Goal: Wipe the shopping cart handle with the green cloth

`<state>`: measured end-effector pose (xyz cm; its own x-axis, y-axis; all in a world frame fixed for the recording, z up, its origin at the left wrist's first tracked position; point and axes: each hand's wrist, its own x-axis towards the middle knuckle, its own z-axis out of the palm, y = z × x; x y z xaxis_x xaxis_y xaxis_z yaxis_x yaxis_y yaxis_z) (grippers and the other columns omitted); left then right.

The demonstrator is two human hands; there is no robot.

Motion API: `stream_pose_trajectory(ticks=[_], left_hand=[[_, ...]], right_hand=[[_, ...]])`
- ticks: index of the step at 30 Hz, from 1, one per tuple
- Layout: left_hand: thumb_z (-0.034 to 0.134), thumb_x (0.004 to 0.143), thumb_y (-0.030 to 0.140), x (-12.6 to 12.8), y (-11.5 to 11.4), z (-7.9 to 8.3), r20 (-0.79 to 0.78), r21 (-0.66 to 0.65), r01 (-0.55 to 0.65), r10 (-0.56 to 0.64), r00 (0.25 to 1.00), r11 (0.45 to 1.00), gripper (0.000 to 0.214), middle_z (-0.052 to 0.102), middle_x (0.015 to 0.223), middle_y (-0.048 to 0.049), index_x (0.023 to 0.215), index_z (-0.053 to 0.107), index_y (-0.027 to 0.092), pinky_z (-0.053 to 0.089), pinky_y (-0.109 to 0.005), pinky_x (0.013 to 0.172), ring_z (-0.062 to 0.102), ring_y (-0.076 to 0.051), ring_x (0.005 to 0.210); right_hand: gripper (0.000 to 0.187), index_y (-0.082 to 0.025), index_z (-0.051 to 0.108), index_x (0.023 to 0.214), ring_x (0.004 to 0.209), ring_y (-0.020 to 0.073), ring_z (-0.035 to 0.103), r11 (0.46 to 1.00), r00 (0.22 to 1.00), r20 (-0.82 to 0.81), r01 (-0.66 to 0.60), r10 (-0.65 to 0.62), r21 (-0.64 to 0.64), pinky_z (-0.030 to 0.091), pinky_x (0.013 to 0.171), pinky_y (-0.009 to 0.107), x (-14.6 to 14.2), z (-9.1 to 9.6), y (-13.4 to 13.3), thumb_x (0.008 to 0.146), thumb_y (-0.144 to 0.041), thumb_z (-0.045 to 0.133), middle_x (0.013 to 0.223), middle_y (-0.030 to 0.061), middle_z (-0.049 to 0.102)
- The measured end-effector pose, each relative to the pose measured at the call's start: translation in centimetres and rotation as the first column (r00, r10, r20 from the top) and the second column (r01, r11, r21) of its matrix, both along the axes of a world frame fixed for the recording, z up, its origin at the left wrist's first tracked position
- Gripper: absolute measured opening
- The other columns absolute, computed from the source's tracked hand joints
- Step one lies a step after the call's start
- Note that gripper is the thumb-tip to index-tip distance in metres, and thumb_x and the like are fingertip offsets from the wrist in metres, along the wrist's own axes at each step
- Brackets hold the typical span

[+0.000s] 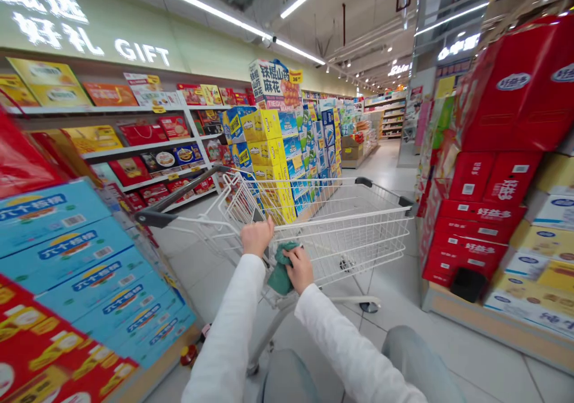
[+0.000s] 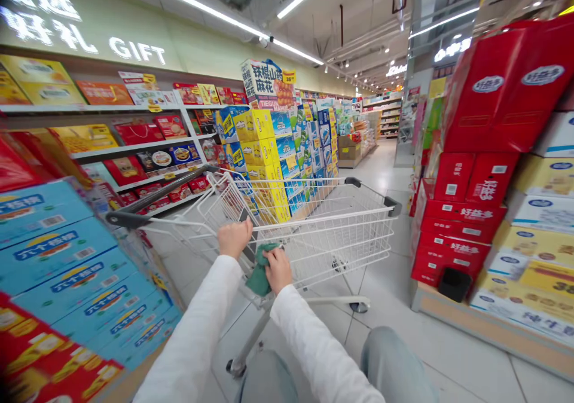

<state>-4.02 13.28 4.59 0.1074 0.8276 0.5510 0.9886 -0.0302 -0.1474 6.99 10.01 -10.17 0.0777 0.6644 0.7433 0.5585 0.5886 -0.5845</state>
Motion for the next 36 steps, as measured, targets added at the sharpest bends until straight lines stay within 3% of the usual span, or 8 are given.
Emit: stream_pose_trajectory(ticks=[5,11,14,17,22,27,31,36], left_hand=[[0.014,0.092,0.036,0.1,0.0,0.2,0.012,-0.034,0.025,-0.024,1.000,0.999,0.068,0.069,0.075,-0.0227,0.082,0.073,0.005,0.044,-0.036,0.063,0.067,-0.028,0.074],[0.014,0.092,0.036,0.2,0.1,0.3,0.020,-0.035,0.009,-0.009,1.000,0.999,0.067,0.069,0.074,-0.0223,0.083,0.073,0.005,0.045,-0.037,0.063,0.067,-0.029,0.074],[0.014,0.092,0.035,0.1,0.2,0.2,0.013,-0.016,0.015,-0.015,1.000,1.000,0.067,0.069,0.075,-0.0226,0.083,0.073,0.005,0.045,-0.038,0.063,0.067,-0.029,0.074],[0.013,0.092,0.034,-0.1,0.5,-0.1,0.001,0.020,0.032,-0.032,0.999,0.999,0.068,0.069,0.075,-0.0221,0.082,0.073,0.006,0.044,-0.038,0.063,0.067,-0.029,0.073],[0.014,0.092,0.036,-0.1,1.3,-0.3,0.005,0.044,-0.009,0.009,1.000,0.999,0.068,0.069,0.074,-0.0232,0.082,0.074,0.004,0.043,-0.037,0.063,0.067,-0.030,0.075],[0.015,0.091,0.038,0.3,1.7,-0.4,0.044,0.062,-0.040,0.037,0.998,0.997,0.069,0.068,0.077,-0.0255,0.083,0.073,0.002,0.043,-0.038,0.065,0.066,-0.031,0.076],[0.013,0.091,0.038,0.6,1.7,-0.5,0.047,0.067,-0.039,0.036,0.998,0.997,0.070,0.068,0.080,-0.0254,0.086,0.073,0.002,0.043,-0.038,0.067,0.066,-0.030,0.078],[0.012,0.091,0.038,1.0,1.5,-0.4,0.041,0.070,-0.054,0.051,0.998,0.996,0.071,0.068,0.079,-0.0246,0.086,0.073,0.003,0.042,-0.038,0.066,0.066,-0.030,0.079]], right_hand=[[0.035,-0.020,0.064,0.101,0.090,0.0207,0.052,0.997,0.997,0.043,0.063,-0.061,-0.051,0.046,0.080,0.033,-0.6,-2.1,0.2,0.075,-0.006,0.047,0.092,0.0071,0.056],[0.034,-0.022,0.066,0.096,0.089,0.0209,0.052,0.994,0.972,0.232,0.068,-0.047,-0.084,0.047,0.074,0.030,1.2,-3.0,0.6,0.072,-0.004,0.049,0.089,0.0069,0.056],[0.036,-0.021,0.065,0.101,0.090,0.0207,0.052,0.995,0.971,0.227,0.083,-0.070,-0.046,0.047,0.075,0.030,2.6,-3.5,0.6,0.074,-0.005,0.048,0.092,0.0071,0.057],[0.039,-0.021,0.062,0.108,0.092,0.0212,0.052,0.992,0.979,0.159,0.130,-0.128,0.002,0.046,0.077,0.031,3.7,-3.2,1.3,0.074,-0.007,0.048,0.096,0.0076,0.057],[0.034,-0.023,0.065,0.097,0.089,0.0202,0.055,0.994,0.978,0.193,0.093,-0.080,-0.059,0.047,0.078,0.030,5.1,-3.0,2.0,0.072,-0.005,0.051,0.094,0.0058,0.059],[0.036,-0.022,0.063,0.106,0.096,0.0212,0.054,0.994,0.988,0.107,0.108,-0.110,0.022,0.045,0.084,0.034,6.6,-2.5,2.5,0.075,-0.009,0.049,0.098,0.0074,0.057],[0.029,-0.022,0.065,0.093,0.088,0.0200,0.055,0.992,0.982,0.176,0.084,-0.066,-0.095,0.046,0.077,0.031,8.3,-2.3,2.3,0.073,-0.008,0.050,0.094,0.0054,0.058],[0.034,-0.021,0.062,0.106,0.095,0.0205,0.053,0.994,0.960,0.262,0.107,-0.102,-0.008,0.044,0.079,0.030,11.0,-1.8,1.9,0.076,-0.010,0.051,0.099,0.0068,0.057]])
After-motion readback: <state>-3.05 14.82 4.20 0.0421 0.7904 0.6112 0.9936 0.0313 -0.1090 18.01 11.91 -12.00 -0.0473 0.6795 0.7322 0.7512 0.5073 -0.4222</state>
